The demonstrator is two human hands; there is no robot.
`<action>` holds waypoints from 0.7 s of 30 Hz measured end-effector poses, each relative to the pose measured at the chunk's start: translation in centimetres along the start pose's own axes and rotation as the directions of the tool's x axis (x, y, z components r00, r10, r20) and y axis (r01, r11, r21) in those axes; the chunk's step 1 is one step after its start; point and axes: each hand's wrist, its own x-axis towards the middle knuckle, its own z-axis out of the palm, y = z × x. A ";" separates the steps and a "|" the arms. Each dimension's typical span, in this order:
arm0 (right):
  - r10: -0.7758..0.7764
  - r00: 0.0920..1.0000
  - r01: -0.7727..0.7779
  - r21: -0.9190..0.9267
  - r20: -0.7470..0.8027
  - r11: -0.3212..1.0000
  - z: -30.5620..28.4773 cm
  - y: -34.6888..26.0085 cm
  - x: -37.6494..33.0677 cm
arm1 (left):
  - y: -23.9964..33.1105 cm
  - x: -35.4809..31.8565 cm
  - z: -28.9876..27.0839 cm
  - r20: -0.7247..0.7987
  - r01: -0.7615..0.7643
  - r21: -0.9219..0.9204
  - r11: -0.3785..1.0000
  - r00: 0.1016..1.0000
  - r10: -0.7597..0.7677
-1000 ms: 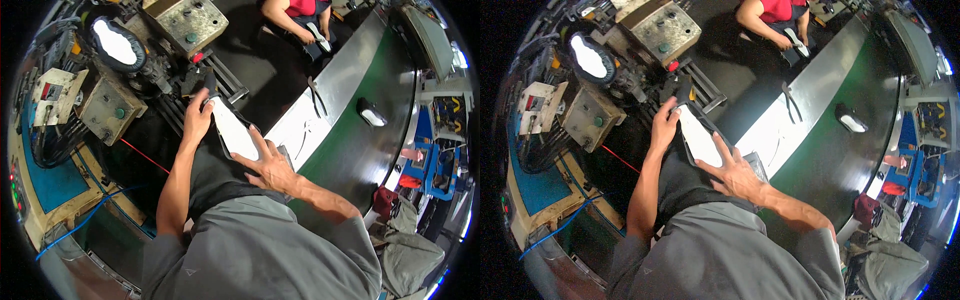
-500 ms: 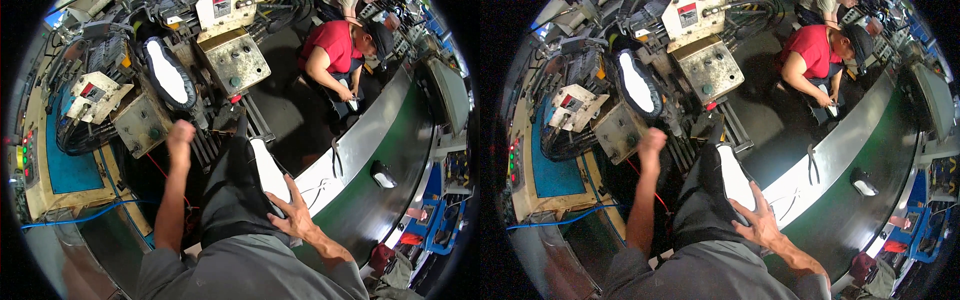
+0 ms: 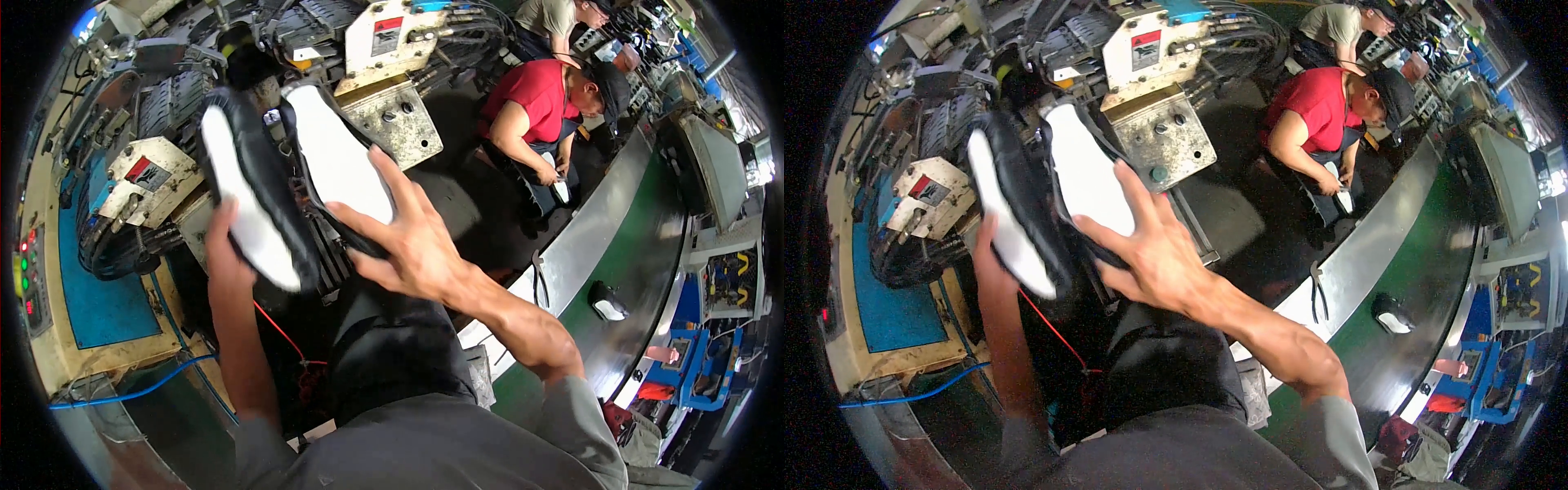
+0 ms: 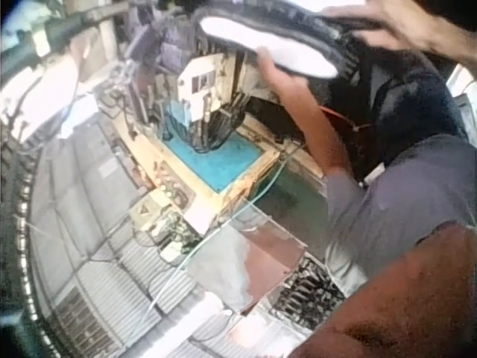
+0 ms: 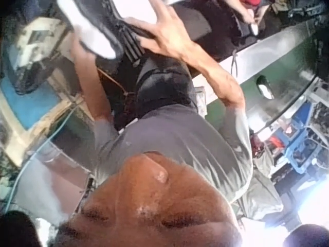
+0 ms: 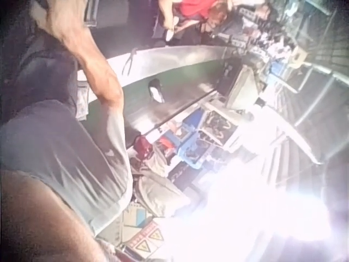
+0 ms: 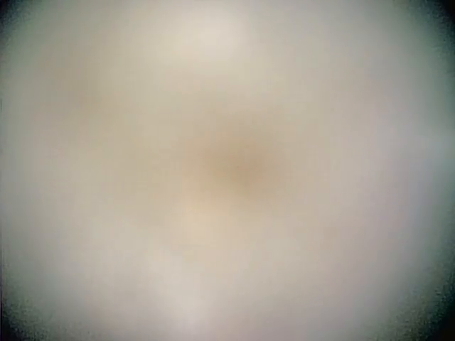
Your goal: Operating a shoe lasting machine to shape and attach the upper to the last.
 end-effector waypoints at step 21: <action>-0.020 0.986 0.033 0.077 -0.168 0.996 11.5 3.3 7.2 | -11.1 -26.6 -12.0 -0.203 0.245 -0.216 0.945 0.936 -0.289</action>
